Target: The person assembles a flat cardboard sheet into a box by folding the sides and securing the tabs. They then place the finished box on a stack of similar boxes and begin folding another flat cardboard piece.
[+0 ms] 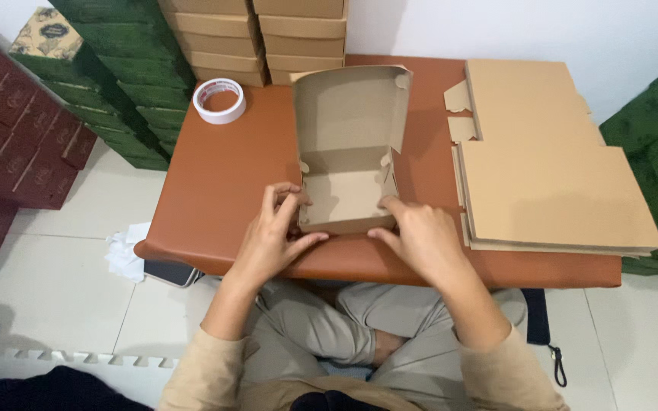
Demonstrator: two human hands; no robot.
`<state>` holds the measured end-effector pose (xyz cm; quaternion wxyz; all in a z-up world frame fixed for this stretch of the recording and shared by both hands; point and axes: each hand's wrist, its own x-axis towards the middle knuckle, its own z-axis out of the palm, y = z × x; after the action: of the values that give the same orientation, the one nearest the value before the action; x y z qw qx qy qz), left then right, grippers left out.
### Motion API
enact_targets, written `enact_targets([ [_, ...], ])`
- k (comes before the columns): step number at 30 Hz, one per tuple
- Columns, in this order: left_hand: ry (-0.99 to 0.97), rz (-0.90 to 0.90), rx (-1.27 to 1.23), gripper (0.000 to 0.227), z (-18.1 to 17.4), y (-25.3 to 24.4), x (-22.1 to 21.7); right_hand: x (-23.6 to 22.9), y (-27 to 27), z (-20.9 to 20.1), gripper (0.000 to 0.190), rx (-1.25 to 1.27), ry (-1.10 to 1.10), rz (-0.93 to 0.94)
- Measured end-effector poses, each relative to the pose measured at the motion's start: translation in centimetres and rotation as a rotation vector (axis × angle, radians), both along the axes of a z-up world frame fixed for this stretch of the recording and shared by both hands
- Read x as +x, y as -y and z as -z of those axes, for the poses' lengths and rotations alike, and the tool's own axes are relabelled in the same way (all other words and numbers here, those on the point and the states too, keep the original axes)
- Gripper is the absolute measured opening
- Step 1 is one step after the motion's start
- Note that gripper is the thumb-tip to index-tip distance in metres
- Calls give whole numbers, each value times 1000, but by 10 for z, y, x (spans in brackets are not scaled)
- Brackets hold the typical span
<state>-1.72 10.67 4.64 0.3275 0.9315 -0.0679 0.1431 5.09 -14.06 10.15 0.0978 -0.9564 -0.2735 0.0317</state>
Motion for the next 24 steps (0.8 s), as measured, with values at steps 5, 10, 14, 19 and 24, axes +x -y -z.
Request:
enact_targets([
  [5, -88, 55, -22, 73, -22, -11, -6, -24, 6, -25, 75, 14, -129, 72],
  [10, 18, -19, -245, 70, -26, -29, 28, 2, 20, -35, 82, 395, -161, 194],
  [14, -20, -18, -276, 77, -51, -28, 60, 69, 25, -6, 56, 801, 12, 149],
  [19, -96, -106, -168, 67, -37, -31, 92, 80, 8, -9, 61, 717, -96, 126],
  [24, -12, -79, -84, 48, -35, -40, 79, 90, 13, 23, 31, 701, -84, 94],
])
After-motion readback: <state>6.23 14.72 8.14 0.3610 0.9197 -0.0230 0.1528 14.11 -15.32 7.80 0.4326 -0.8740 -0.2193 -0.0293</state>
